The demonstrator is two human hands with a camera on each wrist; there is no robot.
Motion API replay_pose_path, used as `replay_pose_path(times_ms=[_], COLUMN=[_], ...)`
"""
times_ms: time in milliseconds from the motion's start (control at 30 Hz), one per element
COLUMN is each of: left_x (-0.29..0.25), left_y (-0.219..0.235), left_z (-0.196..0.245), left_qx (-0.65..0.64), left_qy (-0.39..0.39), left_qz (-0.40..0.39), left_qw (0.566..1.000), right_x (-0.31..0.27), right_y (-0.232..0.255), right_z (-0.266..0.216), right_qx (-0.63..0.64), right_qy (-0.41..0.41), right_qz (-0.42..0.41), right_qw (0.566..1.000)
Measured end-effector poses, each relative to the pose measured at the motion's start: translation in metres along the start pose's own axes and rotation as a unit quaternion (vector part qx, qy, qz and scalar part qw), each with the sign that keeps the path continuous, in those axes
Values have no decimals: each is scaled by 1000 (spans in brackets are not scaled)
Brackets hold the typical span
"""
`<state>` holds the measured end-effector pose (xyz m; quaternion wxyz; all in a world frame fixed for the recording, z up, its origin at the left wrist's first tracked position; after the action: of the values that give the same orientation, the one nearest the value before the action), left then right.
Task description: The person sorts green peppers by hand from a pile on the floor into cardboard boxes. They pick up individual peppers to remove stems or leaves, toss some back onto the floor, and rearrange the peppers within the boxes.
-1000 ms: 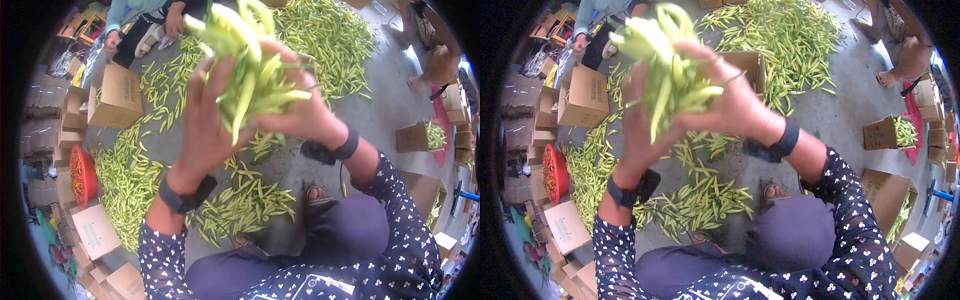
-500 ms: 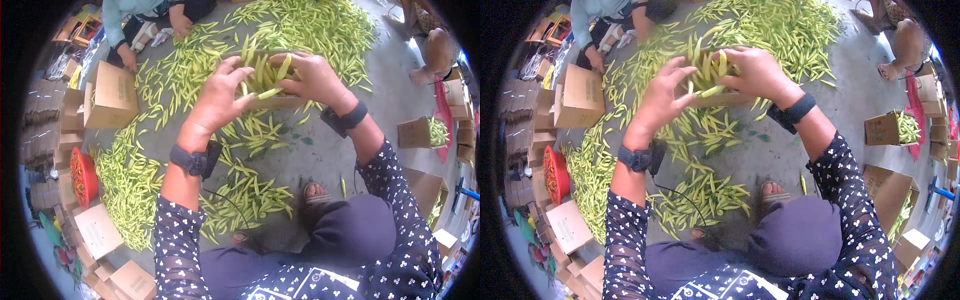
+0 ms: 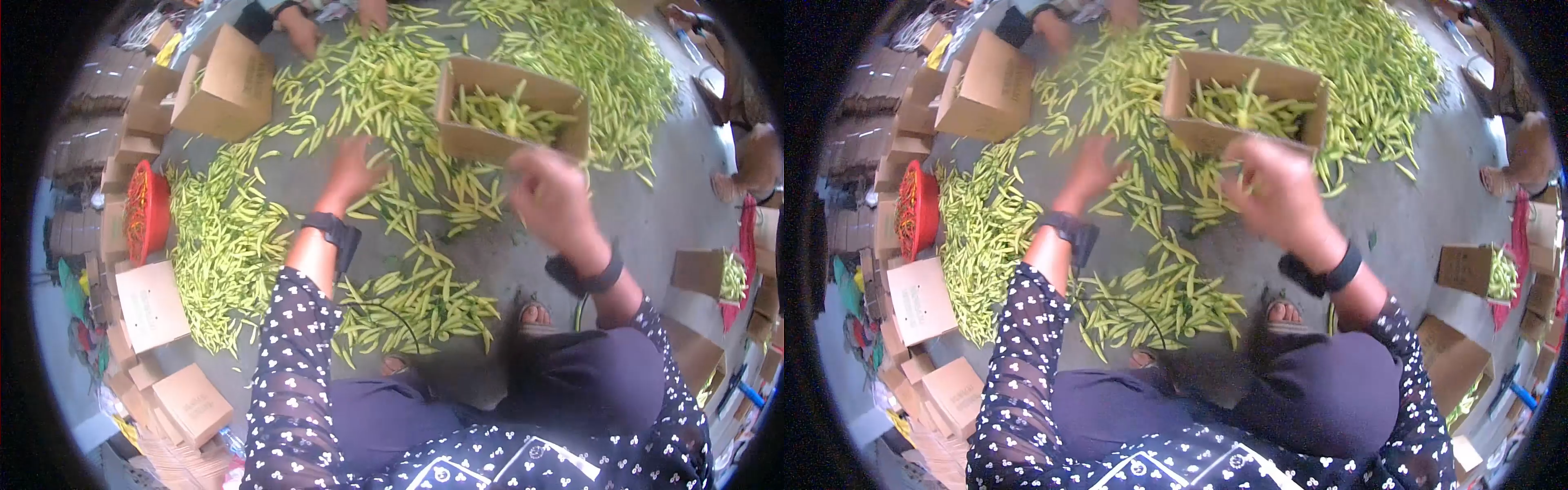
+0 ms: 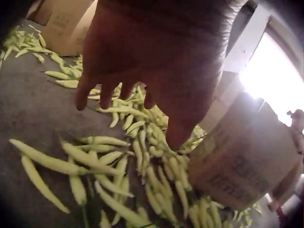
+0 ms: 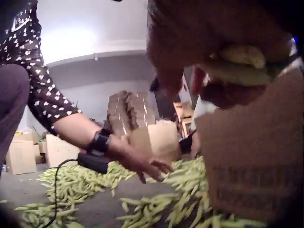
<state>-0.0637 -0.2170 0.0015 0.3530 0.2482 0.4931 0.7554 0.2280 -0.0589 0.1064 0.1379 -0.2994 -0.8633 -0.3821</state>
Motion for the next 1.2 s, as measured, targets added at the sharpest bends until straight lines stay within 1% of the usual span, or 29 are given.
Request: replay_pose_path(times_ms=[67, 100, 133, 167, 200, 233, 267, 300, 333, 367, 433, 467, 533, 567, 633, 667, 733, 767, 800, 867, 900, 933, 967, 1000, 1033, 1067, 1133, 1167, 1200], left_x=[-7, -11, -14, -19, -24, -31, -37, -38, -35, -26, -6, 6, 31, 37, 37, 35, 30, 15, 2, -17, -36, -53, -70, -86, -99, -113, -126, -124, -125], left_y=[-13, -20, -24, -27, -34, -49, -67, -75, -78, -77, -69, -63, -55, -54, -63, -74, -89, -75, -76, -74, -63, -56, -51, -46, -43, -37, -14, -3, 4], left_z=[-7, -9, -8, 1, 13, 21, 30, 43, 56, 66, 77, 78, 82, 83, 79, 73, 64, 71, 66, 54, 54, 54, 56, 56, 52, 46, 38, 29, 19], left_qx=[27, 22, 17, 0, -17, -6, 5, -26, -57, -54, -130, -130, 13, 6, 56, 46, 56, 11, 9, -40, -69, -68, -75, -82, -105, -105, -23, -7, -7], left_qy=[4, 60, 115, 140, 164, 72, -22, -7, 7, 9, 61, 63, -8, -7, 31, 32, -121, -37, -37, -91, -76, -74, -65, -56, -82, -80, -56, -43, -45], left_qz=[2, -55, -110, -143, -177, -118, -60, -118, -174, -171, -135, -135, -10, -21, -131, -150, -107, -105, -113, -153, -185, -187, -240, -291, -313, -314, -240, -247, -245], left_qw=[1000, 996, 987, 980, 970, 990, 998, 993, 983, 984, 980, 980, 1000, 1000, 989, 987, 985, 994, 993, 983, 977, 977, 966, 952, 940, 940, 969, 968, 968], right_x=[-22, -32, -43, -53, -62, -70, -75, -74, -71, -66, -60, -58, -59, -61, -62, -62, -50, -48, -47, -51, -55, -58, -65, -70, -74, -78, -84, -88, -92], right_y=[-25, -32, -39, -45, -50, -55, -61, -67, -72, -77, -85, -87, -88, -90, -93, -93, -96, -97, -99, -104, -108, -112, -114, -117, -118, -116, -109, -105, -99], right_z=[11, 21, 33, 46, 58, 71, 78, 82, 83, 82, 86, 91, 95, 100, 106, 107, 104, 99, 93, 89, 87, 83, 78, 71, 66, 61, 56, 56, 59], right_qx=[-61, -62, -104, -144, -142, -167, -190, -174, -171, -162, -122, -122, -118, -120, -131, -132, -64, -64, -52, -38, -12, 13, 16, 18, 19, 20, 27, 26, -26], right_qy=[-78, -71, -129, -190, -186, -180, -176, -199, -196, -209, -217, -217, -179, -189, -92, -109, -167, -175, -189, -201, -169, -134, -136, -113, -90, -90, -155, -155, -183], right_qz=[-188, -187, -228, -269, -268, -260, -253, -252, -252, -256, -249, -251, -209, -217, -189, -202, -256, -261, -279, -298, -298, -297, -299, -309, -318, -319, -302, -301, -318], right_qw=[977, 978, 959, 933, 934, 934, 932, 931, 932, 930, 936, 936, 954, 950, 969, 964, 950, 947, 940, 932, 939, 945, 944, 944, 944, 943, 940, 941, 930])
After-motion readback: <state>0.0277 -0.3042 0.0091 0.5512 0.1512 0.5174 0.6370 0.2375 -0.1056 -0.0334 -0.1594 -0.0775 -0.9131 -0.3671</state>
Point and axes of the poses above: each hand's wrist, its own x-axis towards the middle knuckle, its own y-axis out of the back of the hand, z = x × y, the point moved 1 cm from there along x, towards the middle knuckle, and after that the axes turned 10 degrees about y, right-handed, at the moved point
